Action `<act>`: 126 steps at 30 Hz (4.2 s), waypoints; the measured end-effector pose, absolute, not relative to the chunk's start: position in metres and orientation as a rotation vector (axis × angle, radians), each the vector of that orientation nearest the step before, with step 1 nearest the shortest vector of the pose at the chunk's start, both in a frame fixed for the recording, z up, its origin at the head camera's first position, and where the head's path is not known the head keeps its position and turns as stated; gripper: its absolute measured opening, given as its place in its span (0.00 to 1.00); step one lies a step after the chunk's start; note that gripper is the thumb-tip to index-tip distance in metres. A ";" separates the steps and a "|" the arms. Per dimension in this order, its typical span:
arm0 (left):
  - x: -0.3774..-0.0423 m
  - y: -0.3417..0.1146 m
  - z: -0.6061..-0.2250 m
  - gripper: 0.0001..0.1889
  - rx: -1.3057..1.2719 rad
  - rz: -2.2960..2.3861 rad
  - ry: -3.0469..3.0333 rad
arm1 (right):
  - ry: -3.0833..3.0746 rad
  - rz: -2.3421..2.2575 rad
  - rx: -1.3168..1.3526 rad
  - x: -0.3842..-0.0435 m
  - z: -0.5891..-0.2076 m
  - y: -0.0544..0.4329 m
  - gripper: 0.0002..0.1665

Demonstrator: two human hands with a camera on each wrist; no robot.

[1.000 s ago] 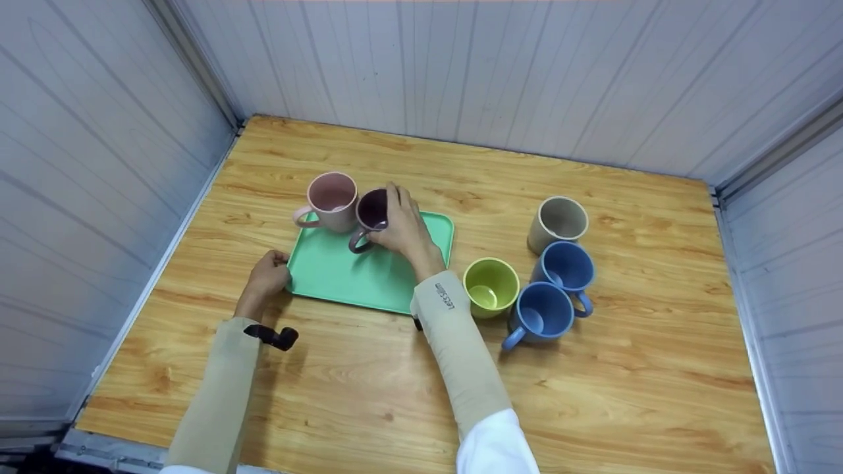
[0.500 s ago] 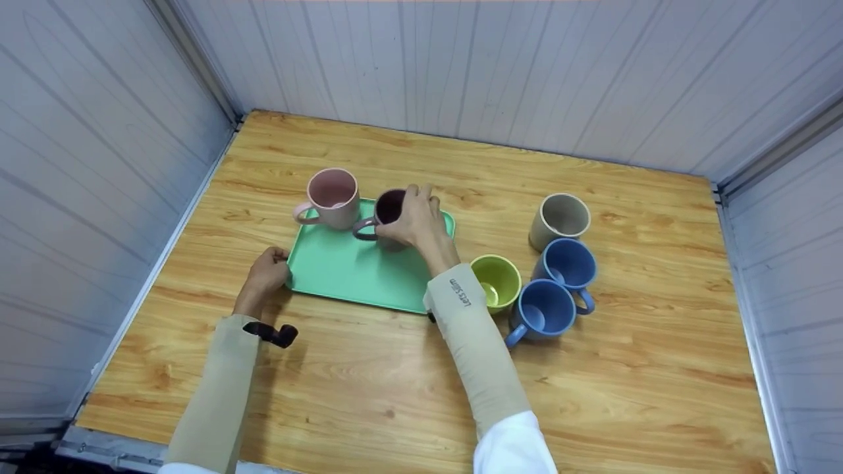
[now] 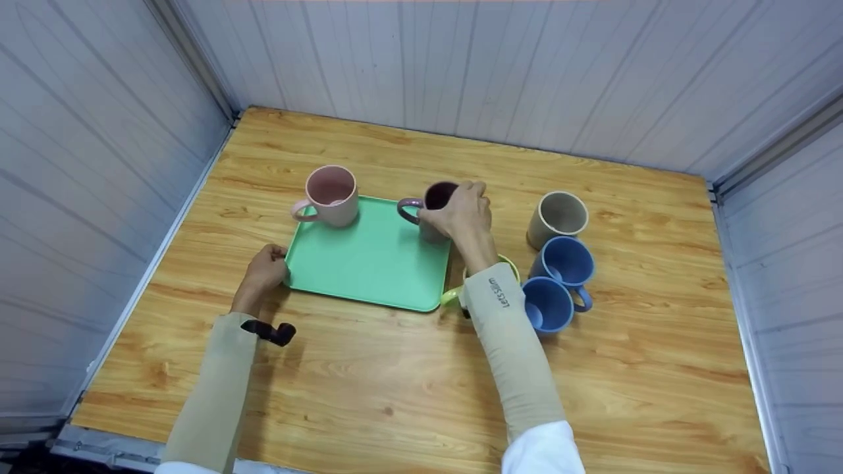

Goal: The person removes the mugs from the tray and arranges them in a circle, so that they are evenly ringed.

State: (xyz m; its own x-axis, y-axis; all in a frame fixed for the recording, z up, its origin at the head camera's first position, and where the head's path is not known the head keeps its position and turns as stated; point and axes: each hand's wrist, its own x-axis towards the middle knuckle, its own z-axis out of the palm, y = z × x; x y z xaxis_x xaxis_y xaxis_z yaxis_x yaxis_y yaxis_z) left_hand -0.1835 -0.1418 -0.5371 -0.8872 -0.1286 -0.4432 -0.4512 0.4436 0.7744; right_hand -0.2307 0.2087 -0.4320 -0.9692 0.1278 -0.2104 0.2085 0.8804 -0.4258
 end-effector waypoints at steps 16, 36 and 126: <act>-0.185 -0.141 -0.538 0.24 -0.500 1.430 2.377 | 2.819 -0.621 0.354 -0.225 -0.430 0.242 0.70; -0.185 -0.141 -0.539 0.23 -0.477 1.414 2.411 | 2.868 -0.498 0.354 -0.217 -0.436 0.257 0.67; -0.182 -0.146 -0.537 0.21 -0.406 1.426 2.345 | 2.857 -0.381 0.431 -0.199 -0.442 0.256 0.74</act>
